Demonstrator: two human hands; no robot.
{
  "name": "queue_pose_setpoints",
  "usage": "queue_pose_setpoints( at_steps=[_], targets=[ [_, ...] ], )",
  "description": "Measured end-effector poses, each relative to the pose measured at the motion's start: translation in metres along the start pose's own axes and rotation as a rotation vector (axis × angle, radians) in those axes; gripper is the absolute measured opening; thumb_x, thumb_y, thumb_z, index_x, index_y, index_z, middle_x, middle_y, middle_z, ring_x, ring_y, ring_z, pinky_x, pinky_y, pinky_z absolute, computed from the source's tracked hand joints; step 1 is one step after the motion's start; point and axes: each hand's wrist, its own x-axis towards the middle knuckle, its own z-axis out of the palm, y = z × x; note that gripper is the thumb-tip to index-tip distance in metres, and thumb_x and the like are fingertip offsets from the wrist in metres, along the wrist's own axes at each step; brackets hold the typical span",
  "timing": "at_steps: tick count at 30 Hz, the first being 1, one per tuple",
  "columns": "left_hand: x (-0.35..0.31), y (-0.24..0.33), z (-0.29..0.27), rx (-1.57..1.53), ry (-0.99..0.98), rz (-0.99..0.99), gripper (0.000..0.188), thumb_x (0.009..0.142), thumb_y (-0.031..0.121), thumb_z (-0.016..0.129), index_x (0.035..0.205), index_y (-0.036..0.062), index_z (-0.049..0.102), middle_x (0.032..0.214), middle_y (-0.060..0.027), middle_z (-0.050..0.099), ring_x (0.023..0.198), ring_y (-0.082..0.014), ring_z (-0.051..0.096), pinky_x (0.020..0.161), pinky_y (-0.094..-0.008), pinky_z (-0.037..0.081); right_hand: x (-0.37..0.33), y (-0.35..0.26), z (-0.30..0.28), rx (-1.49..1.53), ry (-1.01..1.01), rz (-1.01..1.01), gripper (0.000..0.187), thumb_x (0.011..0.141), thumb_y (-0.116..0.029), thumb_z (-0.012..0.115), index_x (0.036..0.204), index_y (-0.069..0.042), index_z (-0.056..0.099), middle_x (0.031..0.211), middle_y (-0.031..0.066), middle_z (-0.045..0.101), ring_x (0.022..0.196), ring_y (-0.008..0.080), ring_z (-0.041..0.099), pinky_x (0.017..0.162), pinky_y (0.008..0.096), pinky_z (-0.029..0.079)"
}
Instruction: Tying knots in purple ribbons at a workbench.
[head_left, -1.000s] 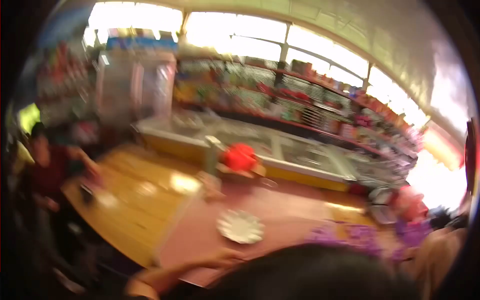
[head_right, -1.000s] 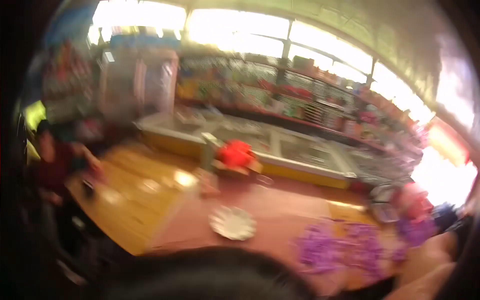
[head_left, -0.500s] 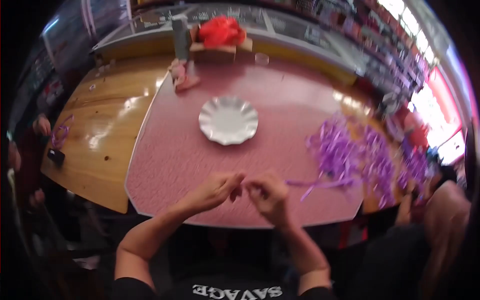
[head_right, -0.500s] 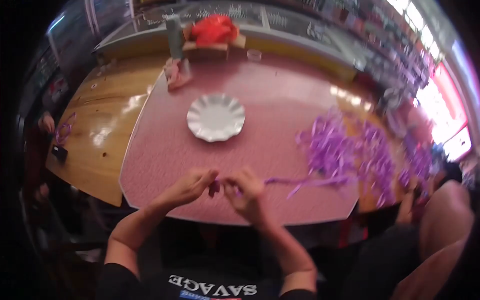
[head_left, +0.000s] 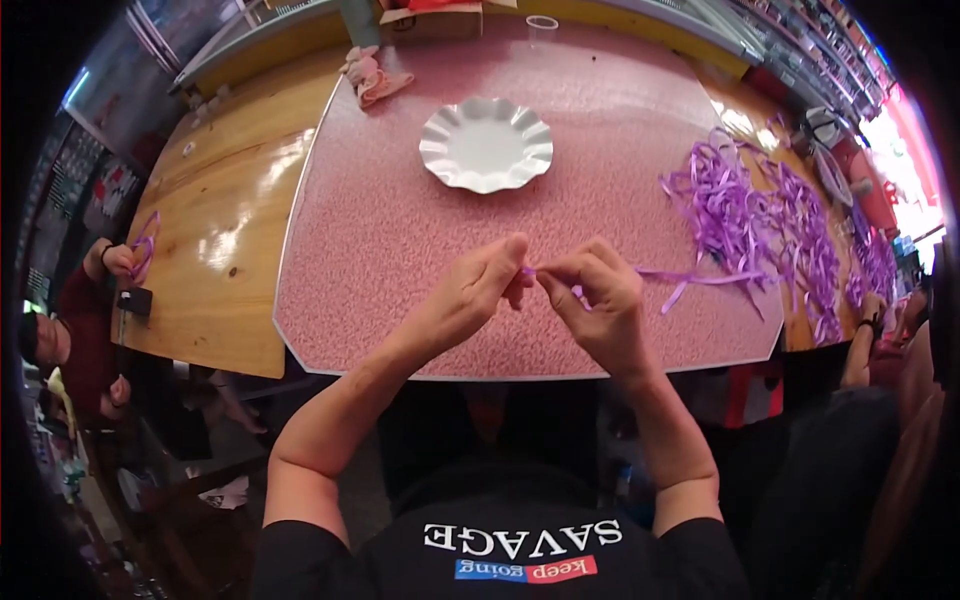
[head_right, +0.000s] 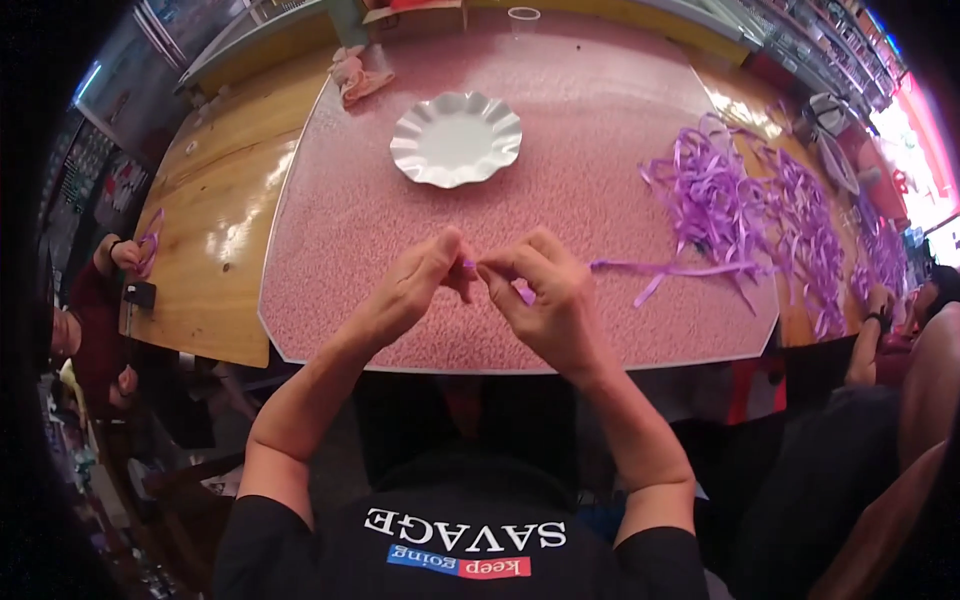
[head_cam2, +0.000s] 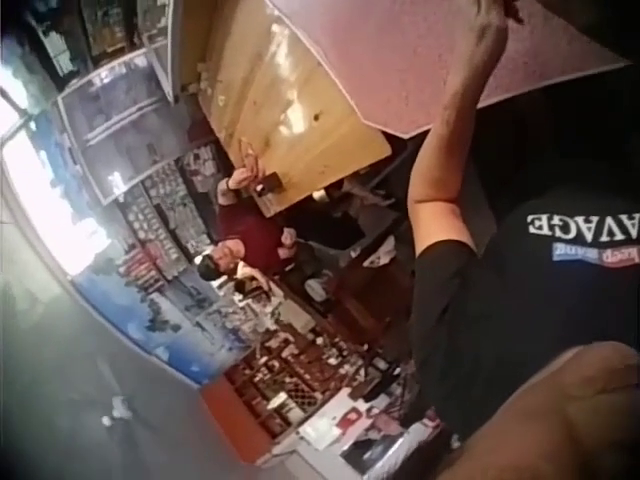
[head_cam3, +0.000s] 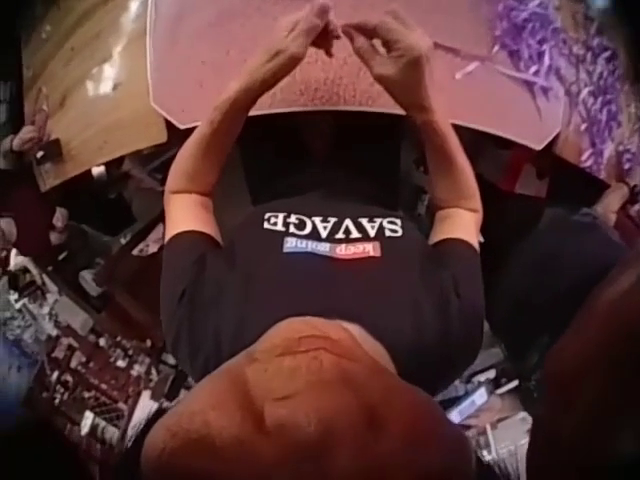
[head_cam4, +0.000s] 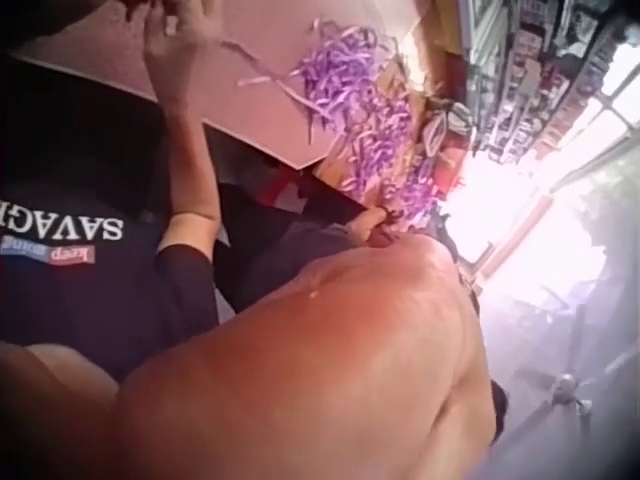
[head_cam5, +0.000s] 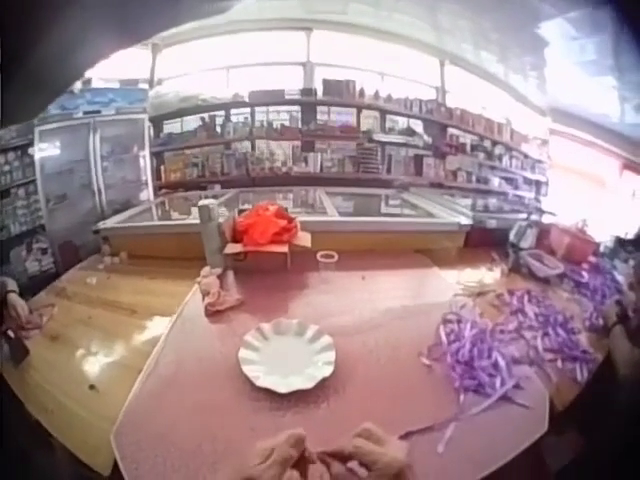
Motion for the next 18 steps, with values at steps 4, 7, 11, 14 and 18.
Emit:
queue_pose_setpoints(
  at_steps=[4,7,11,14,18],
  targets=[
    [0.014,0.006,0.001,0.112,-0.064,-0.012,0.049,0.108,0.039,0.044,0.081,0.0005,0.059,0.070,-0.0025,0.056,0.067,-0.0128,0.054,0.064,-0.0290,0.046,0.014,0.005,-0.004,-0.059,-0.008,-0.092,0.012,0.082,0.004,0.075,0.091,-0.002,0.071,0.081,0.0073,0.063,0.068,0.0180,0.060,0.057,0.0292,0.046],
    [0.012,-0.003,0.003,0.131,-0.035,0.058,0.044,0.108,0.035,0.044,0.086,0.0014,0.059,0.071,-0.0020,0.054,0.069,-0.0123,0.054,0.065,-0.0300,0.045,0.007,0.006,-0.002,-0.107,0.005,-0.136,0.013,0.082,0.004,0.075,0.094,0.000,0.071,0.083,0.0091,0.064,0.071,0.0195,0.063,0.060,0.0295,0.050],
    [0.005,0.001,0.004,0.164,-0.012,0.066,0.033,0.109,0.031,0.045,0.096,0.0033,0.058,0.083,-0.0003,0.053,0.083,-0.0105,0.053,0.078,-0.0267,0.046,0.008,0.003,-0.002,-0.089,-0.005,-0.045,0.012,0.084,0.001,0.075,0.095,0.000,0.073,0.083,0.0065,0.064,0.071,0.0137,0.061,0.058,0.0268,0.047],
    [-0.001,0.002,0.004,0.090,-0.017,0.056,0.029,0.108,0.028,0.047,0.100,0.0031,0.058,0.088,-0.0003,0.054,0.089,-0.0103,0.054,0.084,-0.0264,0.046,0.009,-0.003,-0.009,-0.020,-0.099,0.117,0.010,0.087,-0.003,0.075,0.096,0.000,0.073,0.083,0.0033,0.063,0.072,0.0091,0.058,0.060,0.0236,0.045],
    [-0.003,0.002,-0.001,-0.079,-0.069,-0.019,0.020,0.104,0.023,0.056,0.102,0.0036,0.060,0.094,-0.0001,0.058,0.094,-0.0097,0.056,0.088,-0.0256,0.046,0.008,0.006,-0.015,0.236,-0.207,0.404,0.013,0.091,-0.010,0.073,0.100,0.000,0.072,0.084,-0.0012,0.064,0.076,0.0045,0.055,0.065,0.0200,0.043]
  ],
)
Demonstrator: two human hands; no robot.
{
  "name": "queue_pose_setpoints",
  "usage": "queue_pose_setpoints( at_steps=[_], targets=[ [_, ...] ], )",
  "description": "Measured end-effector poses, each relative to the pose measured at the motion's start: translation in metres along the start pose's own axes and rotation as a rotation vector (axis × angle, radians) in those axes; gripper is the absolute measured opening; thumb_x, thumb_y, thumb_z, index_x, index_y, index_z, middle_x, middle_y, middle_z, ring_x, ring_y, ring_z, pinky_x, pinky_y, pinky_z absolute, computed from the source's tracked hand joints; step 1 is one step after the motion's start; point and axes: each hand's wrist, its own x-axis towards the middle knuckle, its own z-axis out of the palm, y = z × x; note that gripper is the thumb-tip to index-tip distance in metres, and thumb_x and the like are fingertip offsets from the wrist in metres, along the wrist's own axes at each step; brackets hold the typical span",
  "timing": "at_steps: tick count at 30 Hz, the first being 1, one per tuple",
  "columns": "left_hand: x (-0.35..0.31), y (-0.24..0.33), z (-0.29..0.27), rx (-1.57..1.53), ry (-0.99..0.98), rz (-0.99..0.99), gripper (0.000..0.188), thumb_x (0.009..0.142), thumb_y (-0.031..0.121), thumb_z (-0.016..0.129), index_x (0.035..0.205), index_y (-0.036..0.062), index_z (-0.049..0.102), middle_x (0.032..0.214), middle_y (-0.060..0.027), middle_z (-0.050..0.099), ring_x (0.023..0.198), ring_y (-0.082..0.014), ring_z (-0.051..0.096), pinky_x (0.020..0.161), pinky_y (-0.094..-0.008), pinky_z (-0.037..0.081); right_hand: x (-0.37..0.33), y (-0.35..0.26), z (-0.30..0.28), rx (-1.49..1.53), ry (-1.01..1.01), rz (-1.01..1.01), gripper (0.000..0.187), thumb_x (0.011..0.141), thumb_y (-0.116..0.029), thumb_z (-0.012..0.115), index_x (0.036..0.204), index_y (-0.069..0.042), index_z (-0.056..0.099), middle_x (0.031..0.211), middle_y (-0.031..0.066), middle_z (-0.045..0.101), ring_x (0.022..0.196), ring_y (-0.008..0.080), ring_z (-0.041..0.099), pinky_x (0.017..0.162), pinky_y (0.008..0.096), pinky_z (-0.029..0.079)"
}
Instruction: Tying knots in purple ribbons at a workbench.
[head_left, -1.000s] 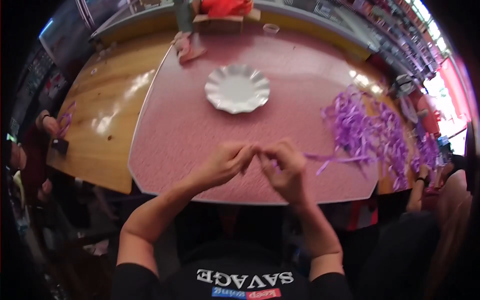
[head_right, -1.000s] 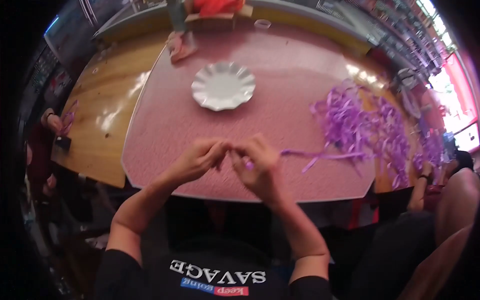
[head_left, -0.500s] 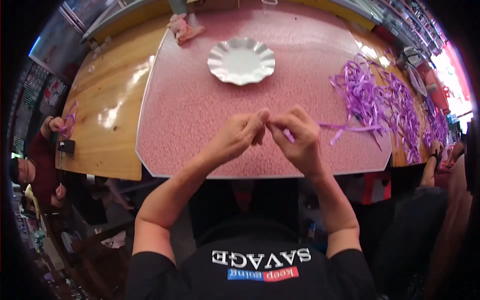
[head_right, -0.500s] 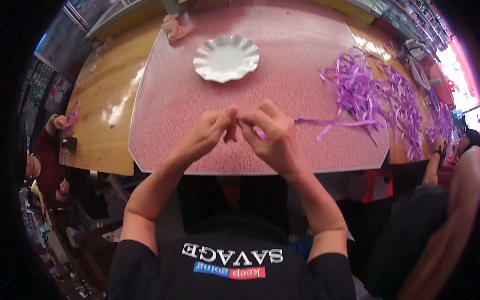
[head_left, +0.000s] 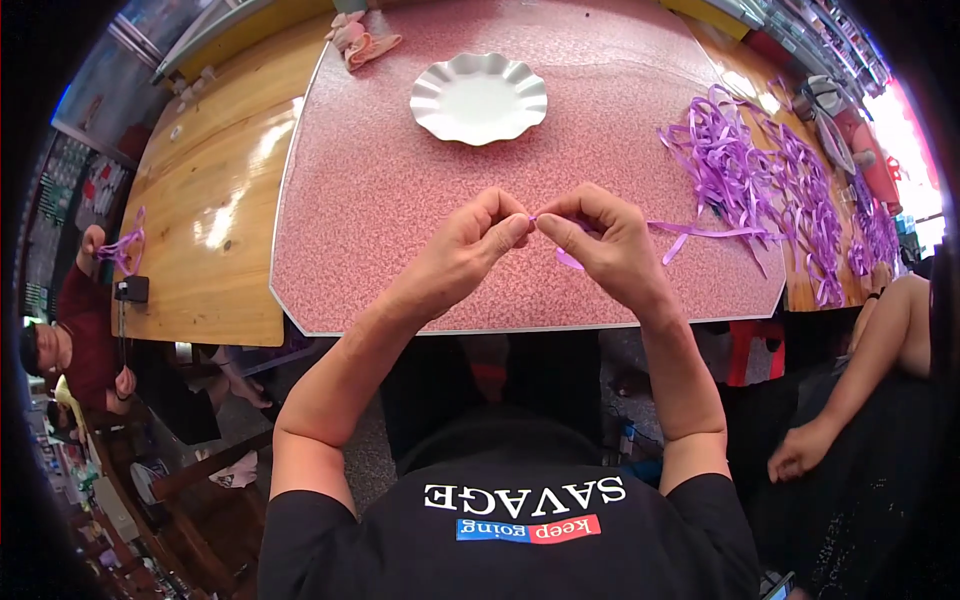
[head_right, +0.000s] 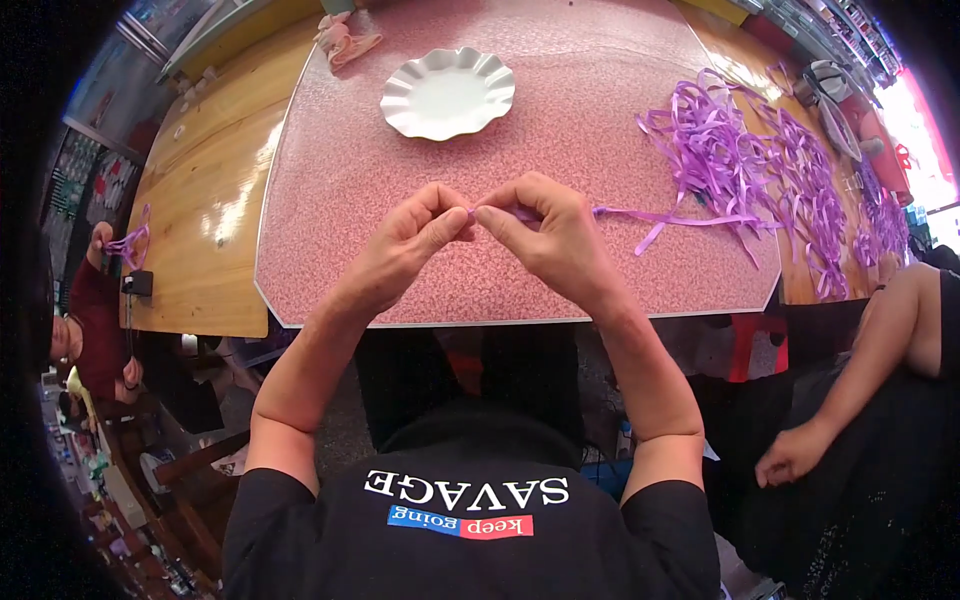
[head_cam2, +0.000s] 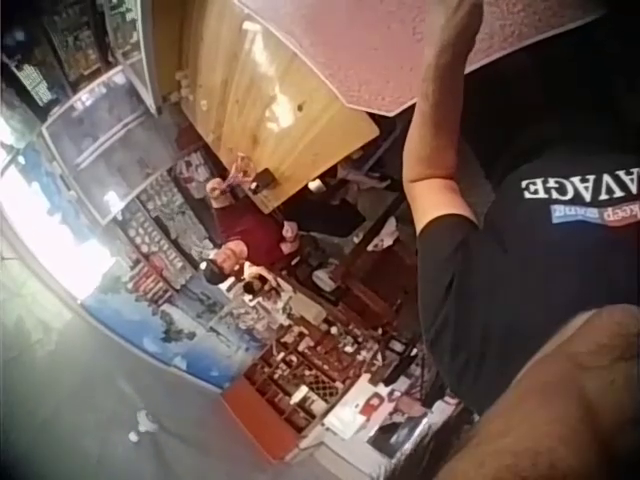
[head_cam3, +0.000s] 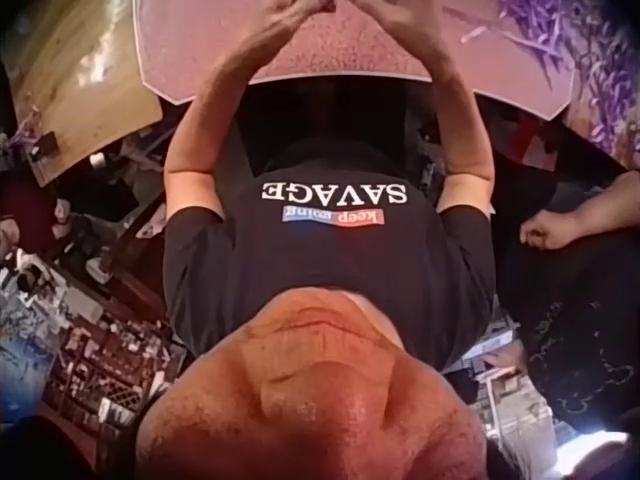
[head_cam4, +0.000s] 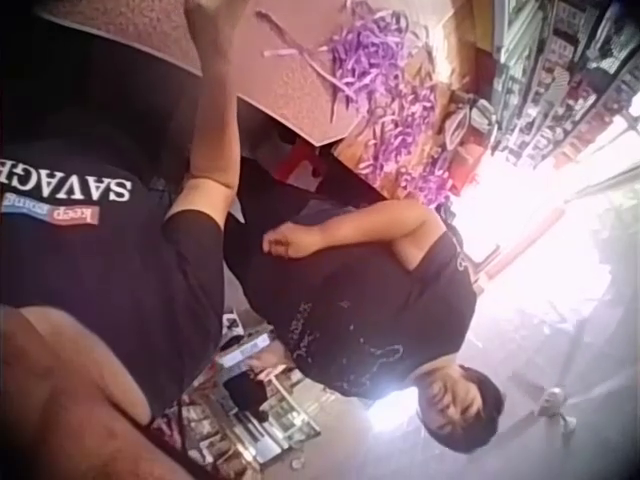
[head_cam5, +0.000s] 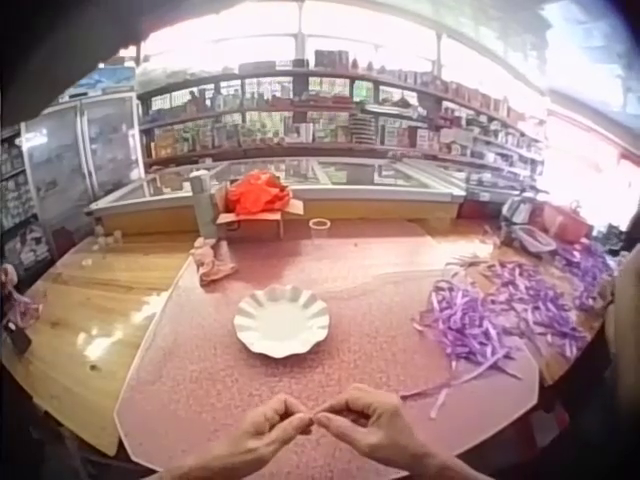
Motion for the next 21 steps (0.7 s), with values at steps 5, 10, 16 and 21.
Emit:
queue_pose_setpoints(
  at_steps=[5,10,16,21],
  targets=[
    [-0.001,0.002,-0.008,-0.120,-0.018,-0.054,0.015,0.097,0.018,0.067,0.101,0.0044,0.061,0.097,-0.0001,0.061,0.093,-0.0083,0.056,0.086,-0.0242,0.045,0.005,-0.007,-0.003,0.176,-0.075,0.127,0.017,0.093,-0.015,0.072,0.101,0.001,0.071,0.085,-0.0016,0.065,0.078,0.0040,0.055,0.066,0.0199,0.043],
    [-0.003,0.004,-0.008,-0.165,-0.010,-0.075,0.014,0.094,0.015,0.071,0.099,0.0051,0.062,0.095,0.0004,0.062,0.091,-0.0079,0.056,0.084,-0.0242,0.045,0.004,-0.010,-0.002,0.168,-0.109,0.139,0.017,0.093,-0.015,0.072,0.099,0.001,0.071,0.084,-0.0024,0.064,0.076,0.0032,0.054,0.064,0.0199,0.043],
    [-0.002,0.004,-0.001,-0.109,0.055,-0.053,0.022,0.103,0.026,0.059,0.098,0.0044,0.062,0.093,-0.0003,0.062,0.088,-0.0086,0.056,0.083,-0.0257,0.045,0.002,-0.005,0.006,-0.084,0.001,-0.100,0.011,0.092,-0.010,0.072,0.092,0.000,0.068,0.081,-0.0028,0.058,0.069,0.0024,0.048,0.058,0.0197,0.039],
    [-0.001,-0.007,0.002,0.133,0.017,0.046,0.030,0.108,0.030,0.048,0.099,0.0039,0.059,0.089,0.0002,0.056,0.086,-0.0093,0.051,0.083,-0.0268,0.044,-0.001,-0.004,0.009,-0.124,0.066,-0.200,0.008,0.091,-0.007,0.072,0.092,0.000,0.068,0.082,-0.0010,0.055,0.068,0.0038,0.046,0.057,0.0210,0.038]
  ],
)
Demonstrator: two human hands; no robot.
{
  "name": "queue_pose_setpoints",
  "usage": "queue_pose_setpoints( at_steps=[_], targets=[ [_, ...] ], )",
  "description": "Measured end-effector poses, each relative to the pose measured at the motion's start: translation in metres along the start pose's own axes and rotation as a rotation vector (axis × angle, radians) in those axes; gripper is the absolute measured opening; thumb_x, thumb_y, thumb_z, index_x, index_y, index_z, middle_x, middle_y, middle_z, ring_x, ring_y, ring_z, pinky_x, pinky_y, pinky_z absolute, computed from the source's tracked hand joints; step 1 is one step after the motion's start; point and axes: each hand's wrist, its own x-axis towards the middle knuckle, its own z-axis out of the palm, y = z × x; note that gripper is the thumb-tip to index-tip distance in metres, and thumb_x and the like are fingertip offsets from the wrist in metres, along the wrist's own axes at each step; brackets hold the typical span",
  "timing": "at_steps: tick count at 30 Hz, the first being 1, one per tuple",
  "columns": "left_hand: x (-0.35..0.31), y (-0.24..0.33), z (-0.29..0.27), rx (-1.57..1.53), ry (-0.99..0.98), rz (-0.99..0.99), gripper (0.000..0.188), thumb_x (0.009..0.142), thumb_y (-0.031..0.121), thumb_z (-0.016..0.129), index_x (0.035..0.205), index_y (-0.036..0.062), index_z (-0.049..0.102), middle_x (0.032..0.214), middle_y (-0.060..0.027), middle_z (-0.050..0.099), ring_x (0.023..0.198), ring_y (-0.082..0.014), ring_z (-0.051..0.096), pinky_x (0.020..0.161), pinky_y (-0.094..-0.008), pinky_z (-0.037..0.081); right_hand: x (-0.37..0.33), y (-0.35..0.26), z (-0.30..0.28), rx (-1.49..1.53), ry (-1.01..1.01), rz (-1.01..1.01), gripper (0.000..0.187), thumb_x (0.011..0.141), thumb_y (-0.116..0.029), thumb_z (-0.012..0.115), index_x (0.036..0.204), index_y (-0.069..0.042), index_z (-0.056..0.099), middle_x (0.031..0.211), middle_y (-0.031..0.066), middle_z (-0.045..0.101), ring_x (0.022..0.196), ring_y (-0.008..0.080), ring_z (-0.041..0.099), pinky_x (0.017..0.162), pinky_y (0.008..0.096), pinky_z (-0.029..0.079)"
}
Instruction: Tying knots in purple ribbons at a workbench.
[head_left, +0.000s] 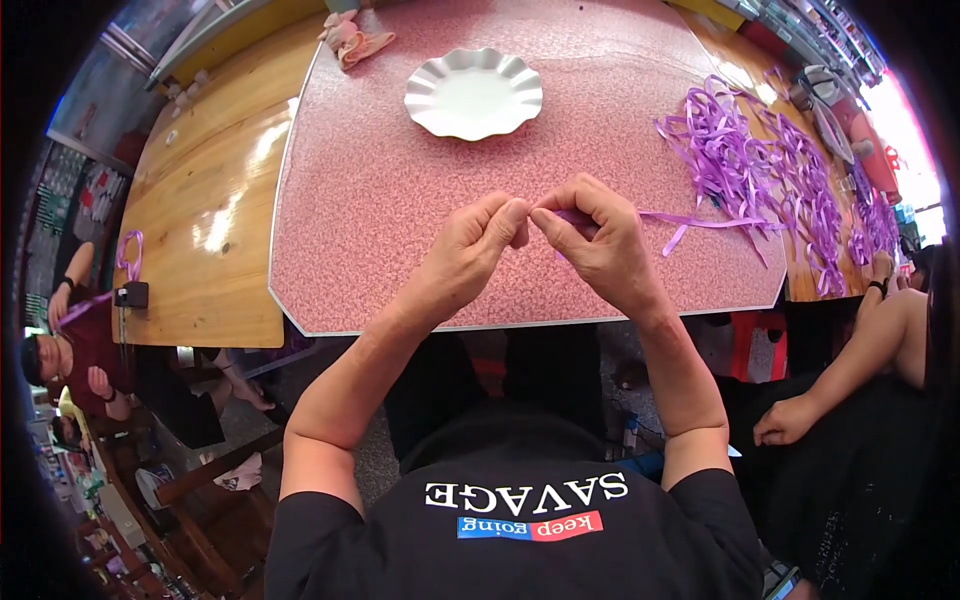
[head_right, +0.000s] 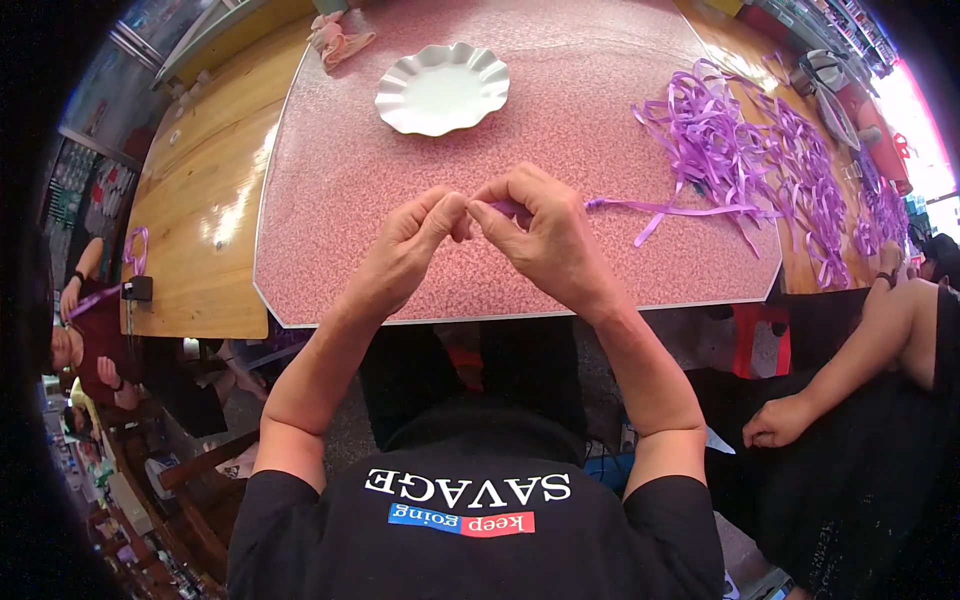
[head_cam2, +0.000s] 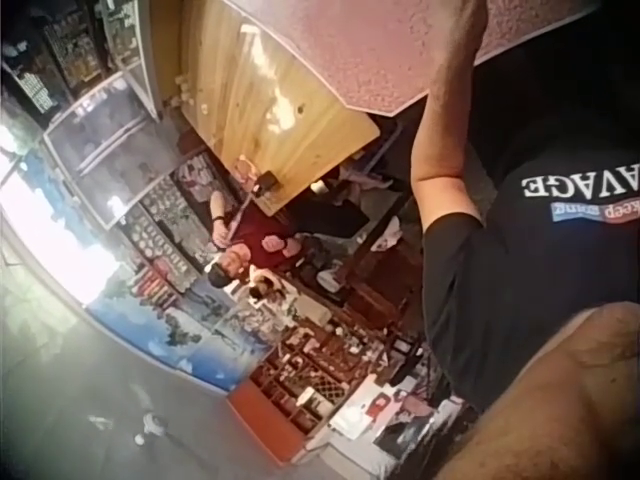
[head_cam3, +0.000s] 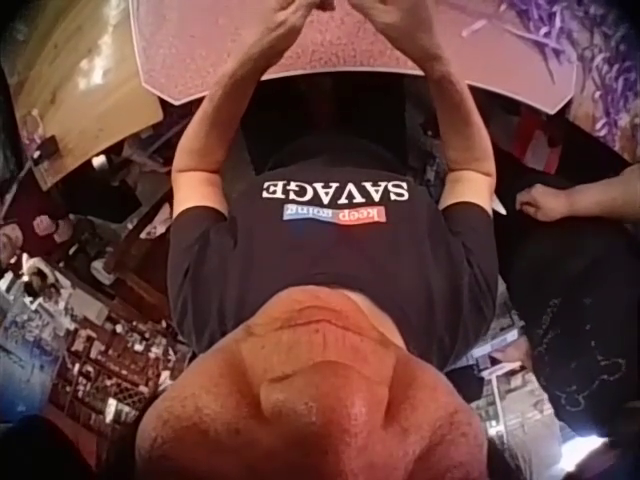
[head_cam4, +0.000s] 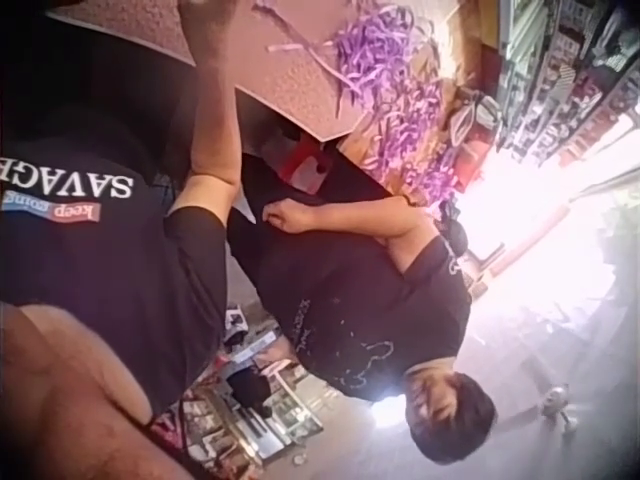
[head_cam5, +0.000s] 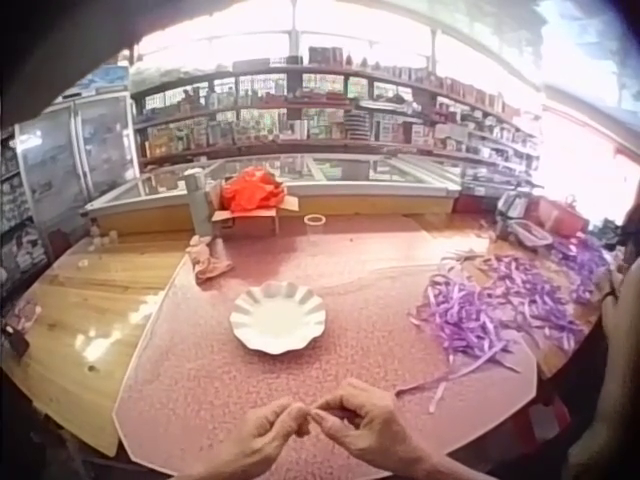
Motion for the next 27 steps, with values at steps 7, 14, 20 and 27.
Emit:
queue_pose_setpoints(
  at_steps=[7,14,20,27],
  targets=[
    [0.002,0.007,0.003,-0.106,0.023,-0.074,0.032,0.108,0.032,0.048,0.098,0.0049,0.060,0.088,-0.0004,0.057,0.085,-0.0094,0.052,0.083,-0.0259,0.043,-0.002,-0.004,-0.010,-0.017,-0.005,0.019,0.006,0.090,-0.005,0.072,0.093,0.000,0.070,0.081,0.0004,0.056,0.066,0.0063,0.046,0.057,0.0231,0.037],
    [0.008,0.003,0.006,-0.003,-0.073,-0.069,0.030,0.108,0.029,0.046,0.098,0.0050,0.060,0.088,-0.0006,0.057,0.086,-0.0095,0.054,0.082,-0.0250,0.044,-0.002,0.002,-0.010,-0.101,-0.009,-0.135,0.008,0.088,-0.006,0.073,0.092,0.001,0.070,0.078,0.0020,0.055,0.065,0.0096,0.047,0.056,0.0255,0.038],
    [-0.002,0.002,0.005,-0.058,0.027,-0.033,0.024,0.107,0.025,0.049,0.101,0.0044,0.059,0.096,-0.0013,0.057,0.093,-0.0096,0.055,0.088,-0.0261,0.046,-0.005,-0.002,-0.014,-0.027,-0.033,0.038,0.011,0.091,-0.009,0.072,0.095,0.001,0.070,0.077,-0.0008,0.057,0.064,0.0075,0.048,0.058,0.0235,0.040],
    [-0.012,0.006,0.002,-0.378,-0.001,-0.108,0.007,0.098,0.011,0.065,0.101,0.0063,0.062,0.102,-0.0016,0.059,0.096,-0.0099,0.057,0.091,-0.0271,0.046,0.003,-0.010,-0.023,0.497,-0.126,0.484,0.016,0.094,-0.015,0.071,0.103,-0.002,0.069,0.075,-0.0043,0.057,0.059,0.0029,0.047,0.053,0.0197,0.040]
  ],
)
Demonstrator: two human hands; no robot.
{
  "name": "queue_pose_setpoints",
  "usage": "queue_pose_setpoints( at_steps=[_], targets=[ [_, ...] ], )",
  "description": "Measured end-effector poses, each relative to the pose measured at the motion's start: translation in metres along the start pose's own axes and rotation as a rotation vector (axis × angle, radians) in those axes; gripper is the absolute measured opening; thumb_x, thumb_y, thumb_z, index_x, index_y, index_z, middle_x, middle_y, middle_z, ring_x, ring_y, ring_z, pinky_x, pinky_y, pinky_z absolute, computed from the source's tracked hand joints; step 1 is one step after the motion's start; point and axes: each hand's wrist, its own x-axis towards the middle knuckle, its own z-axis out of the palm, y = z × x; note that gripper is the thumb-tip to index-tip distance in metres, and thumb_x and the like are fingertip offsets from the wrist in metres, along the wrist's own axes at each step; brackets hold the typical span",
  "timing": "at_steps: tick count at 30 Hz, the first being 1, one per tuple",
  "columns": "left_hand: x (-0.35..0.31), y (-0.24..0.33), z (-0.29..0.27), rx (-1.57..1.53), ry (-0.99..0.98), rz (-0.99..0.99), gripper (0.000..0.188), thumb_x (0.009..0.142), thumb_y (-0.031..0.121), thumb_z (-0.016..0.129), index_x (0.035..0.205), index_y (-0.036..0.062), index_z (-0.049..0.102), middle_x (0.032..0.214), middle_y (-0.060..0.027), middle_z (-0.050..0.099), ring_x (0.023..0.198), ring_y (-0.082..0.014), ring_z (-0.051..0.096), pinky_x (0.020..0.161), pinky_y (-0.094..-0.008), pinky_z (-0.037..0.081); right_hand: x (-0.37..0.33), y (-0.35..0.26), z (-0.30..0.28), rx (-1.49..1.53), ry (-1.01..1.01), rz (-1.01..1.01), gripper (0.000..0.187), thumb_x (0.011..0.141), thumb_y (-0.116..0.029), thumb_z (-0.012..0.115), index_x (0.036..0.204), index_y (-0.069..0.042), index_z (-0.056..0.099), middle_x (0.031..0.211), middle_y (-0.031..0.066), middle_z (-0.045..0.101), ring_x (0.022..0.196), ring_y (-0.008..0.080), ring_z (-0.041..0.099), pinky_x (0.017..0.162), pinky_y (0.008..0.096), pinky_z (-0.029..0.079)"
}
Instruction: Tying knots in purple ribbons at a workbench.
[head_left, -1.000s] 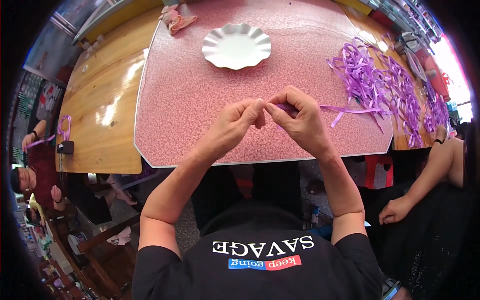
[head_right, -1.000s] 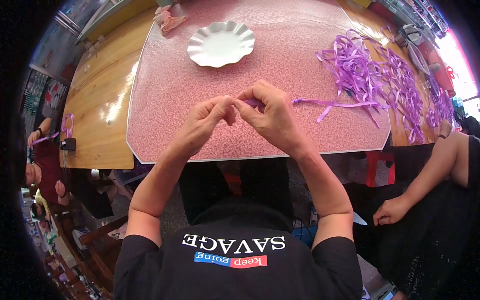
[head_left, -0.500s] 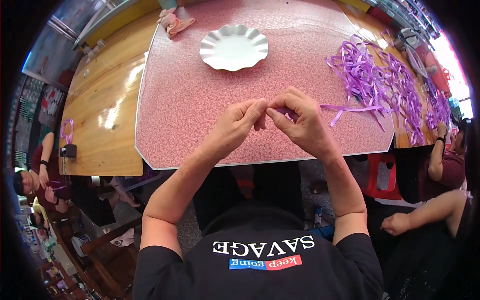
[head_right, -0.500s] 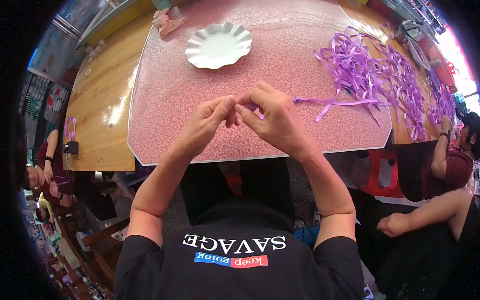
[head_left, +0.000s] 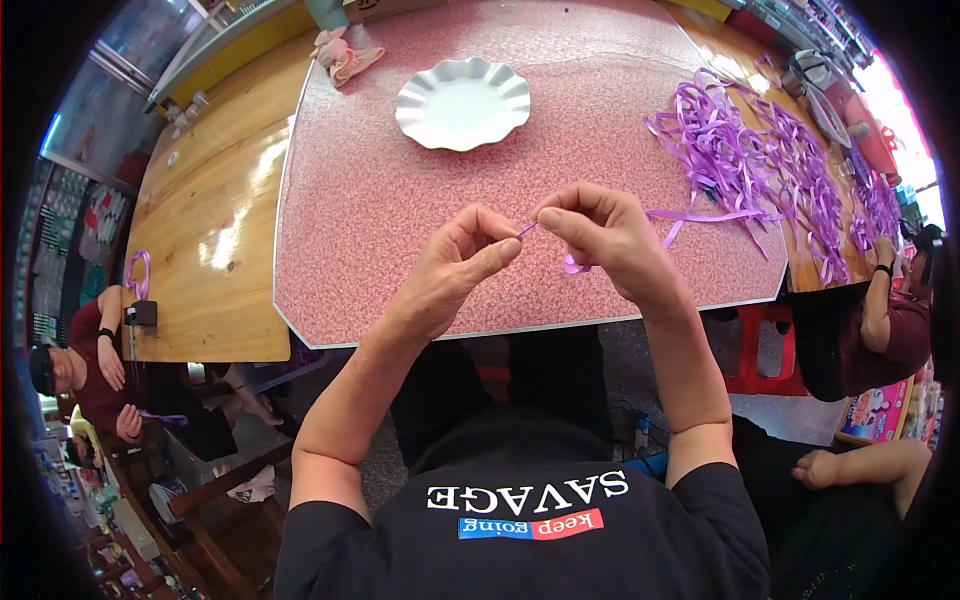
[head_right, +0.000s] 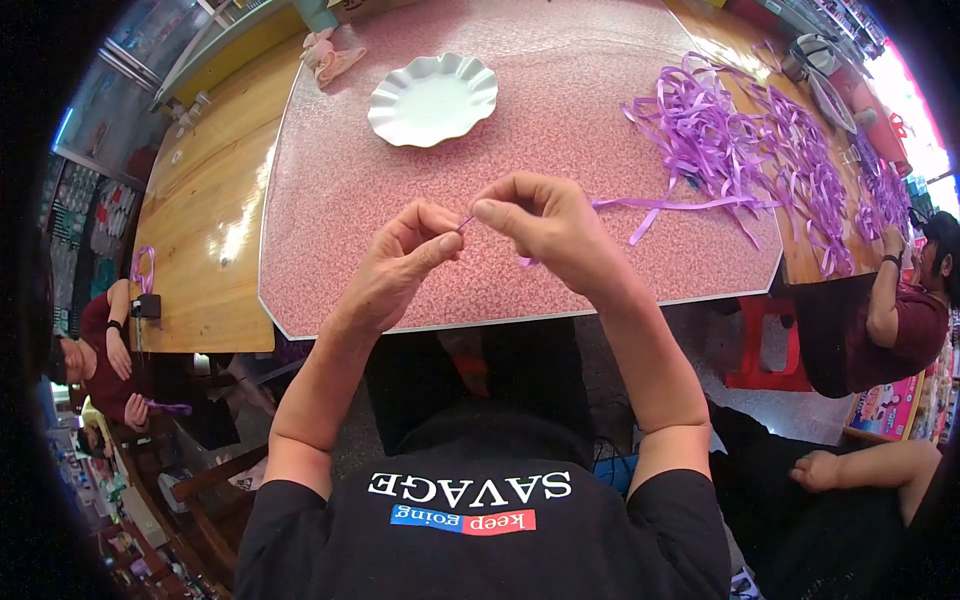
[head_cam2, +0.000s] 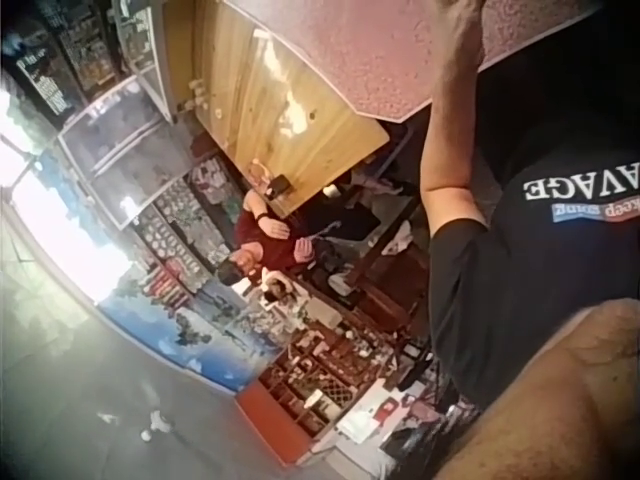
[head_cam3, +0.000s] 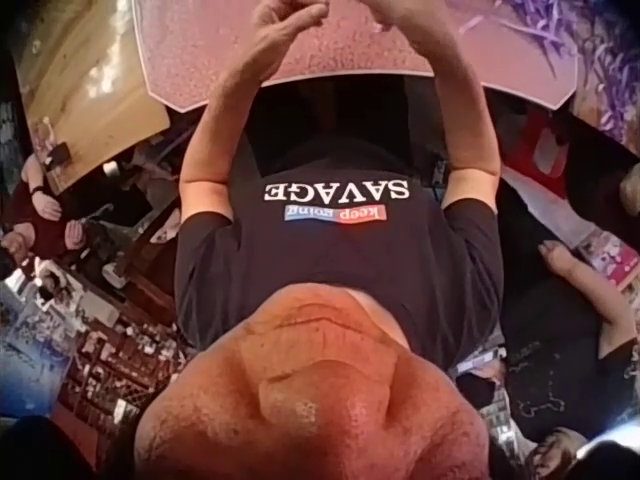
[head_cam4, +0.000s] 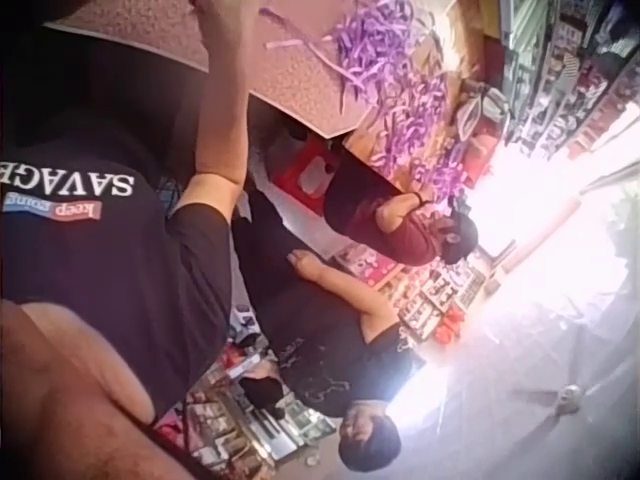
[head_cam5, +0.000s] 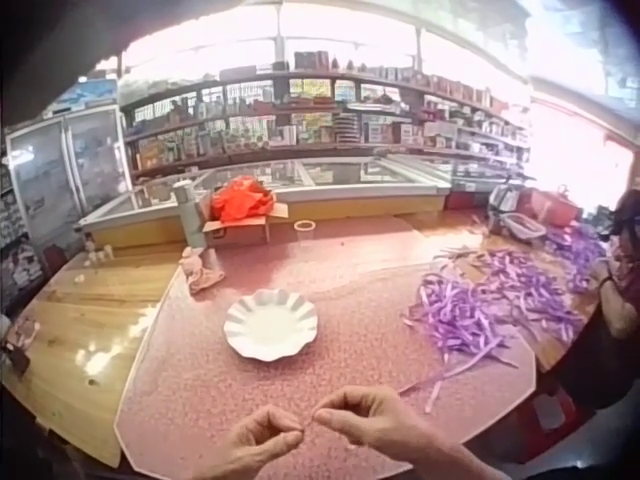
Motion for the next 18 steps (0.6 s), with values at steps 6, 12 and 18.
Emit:
queue_pose_setpoints(
  at_steps=[6,12,18],
  targets=[
    [-0.003,0.001,0.010,-0.264,0.026,0.132,0.007,0.092,0.006,0.071,0.094,0.0085,0.066,0.107,-0.0049,0.066,0.098,-0.0110,0.059,0.093,-0.0282,0.045,0.014,0.024,0.000,0.391,0.008,0.064,0.018,0.094,-0.017,0.072,0.106,-0.005,0.068,0.073,-0.0049,0.057,0.053,0.0021,0.043,0.047,0.0180,0.035],
    [0.006,0.005,0.004,0.763,0.307,0.572,0.011,0.086,0.003,0.075,0.091,0.0063,0.066,0.109,-0.0036,0.070,0.097,-0.0180,0.060,0.086,-0.0327,0.047,0.004,0.034,0.035,0.282,0.164,-0.078,0.020,0.093,-0.022,0.074,0.097,-0.003,0.071,0.070,-0.0053,0.056,0.050,0.0016,0.040,0.044,0.0181,0.029],
    [0.009,0.024,0.009,1.348,0.149,0.917,0.012,0.081,0.004,0.072,0.089,0.0086,0.064,0.099,-0.0014,0.068,0.096,-0.0245,0.060,0.085,-0.0359,0.043,0.004,0.026,0.018,0.351,0.018,0.093,0.018,0.093,-0.021,0.073,0.093,-0.003,0.070,0.072,-0.0036,0.059,0.053,0.0009,0.041,0.044,0.0186,0.028]
  ],
)
